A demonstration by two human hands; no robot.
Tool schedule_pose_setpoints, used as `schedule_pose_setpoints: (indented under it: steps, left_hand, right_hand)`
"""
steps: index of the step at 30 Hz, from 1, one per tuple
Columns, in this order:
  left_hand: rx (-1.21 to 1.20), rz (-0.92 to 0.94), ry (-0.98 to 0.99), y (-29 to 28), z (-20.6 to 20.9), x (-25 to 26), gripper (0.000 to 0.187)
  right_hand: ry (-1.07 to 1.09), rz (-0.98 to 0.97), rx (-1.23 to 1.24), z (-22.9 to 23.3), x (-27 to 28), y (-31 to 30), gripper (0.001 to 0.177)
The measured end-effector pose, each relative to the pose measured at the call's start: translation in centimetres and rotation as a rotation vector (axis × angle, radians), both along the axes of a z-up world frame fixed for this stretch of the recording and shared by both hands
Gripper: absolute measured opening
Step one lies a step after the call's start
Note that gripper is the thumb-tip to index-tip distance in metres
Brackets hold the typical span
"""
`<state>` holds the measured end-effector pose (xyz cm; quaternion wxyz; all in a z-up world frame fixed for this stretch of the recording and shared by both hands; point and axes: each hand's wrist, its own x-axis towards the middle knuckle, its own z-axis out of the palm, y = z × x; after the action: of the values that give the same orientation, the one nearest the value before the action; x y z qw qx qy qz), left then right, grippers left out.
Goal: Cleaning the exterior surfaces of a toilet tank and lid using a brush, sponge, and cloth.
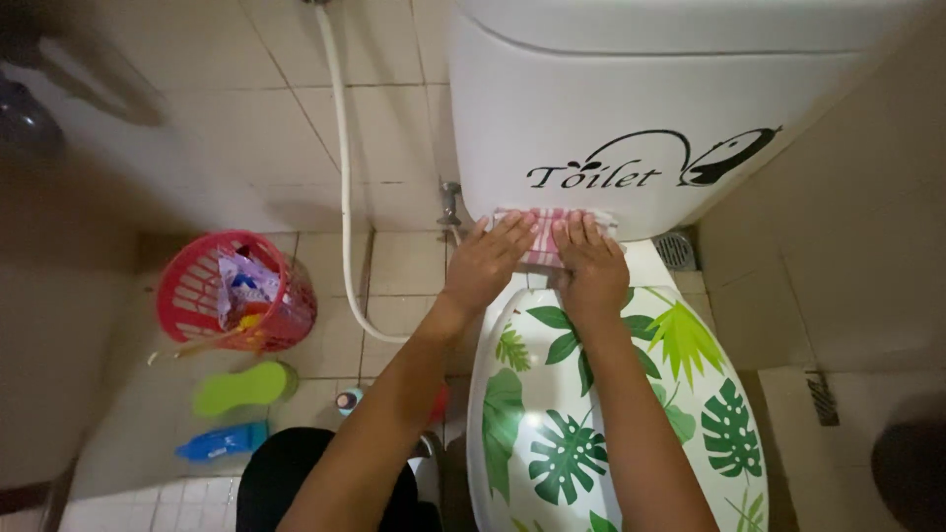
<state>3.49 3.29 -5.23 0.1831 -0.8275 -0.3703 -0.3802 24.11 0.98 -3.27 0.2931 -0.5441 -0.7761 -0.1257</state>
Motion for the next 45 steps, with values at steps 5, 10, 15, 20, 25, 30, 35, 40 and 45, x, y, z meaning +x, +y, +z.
schedule_pose_setpoints:
  steps: [5, 10, 15, 20, 25, 30, 35, 40, 45]
  left_hand:
    - [-0.178, 0.023, -0.054, -1.0, -1.8, 0.6, 0.045]
    - [-0.195, -0.021, -0.057, -0.9, -2.6, 0.9, 0.046]
    - [-0.343, 0.017, -0.006, -1.9, -1.4, 1.4, 0.054]
    - [-0.344, 0.05, -0.01, -1.1, -0.1, 1.2, 0.047]
    - [-0.138, 0.015, -0.057, -2.9, 10.7, 2.0, 0.037]
    - [0.1, -0.038, -0.205, -2.7, 22.0, 4.4, 0.049]
    - [0.178, -0.014, -0.183, 0.4, 22.8, 5.5, 0.051]
    - [0.141, -0.021, -0.163, 0.9, 18.9, 6.2, 0.05]
    - [0.172, -0.035, -0.174, 1.8, 14.1, 7.0, 0.04]
  right_hand:
    - [0.003, 0.028, 0.016, -0.4, -0.1, -0.6, 0.065]
    - [-0.048, -0.007, -0.062, 0.5, -0.4, -0.5, 0.063]
    - [-0.01, 0.019, -0.096, 0.3, -0.3, -0.7, 0.061]
    - [0.064, 0.045, -0.06, 2.6, -0.6, -1.4, 0.064]
    - [0.11, 0.011, 0.138, 8.8, 0.3, -2.2, 0.063]
    - [0.088, -0.02, 0.491, 19.5, 2.1, -1.0, 0.052]
    - [0.06, -0.053, 0.526, 20.5, 3.3, 1.3, 0.056]
    - [0.154, 0.009, 0.446, 17.3, 3.9, 0.7, 0.065]
    - [0.134, 0.016, 0.379, 13.6, 5.1, 0.8, 0.067]
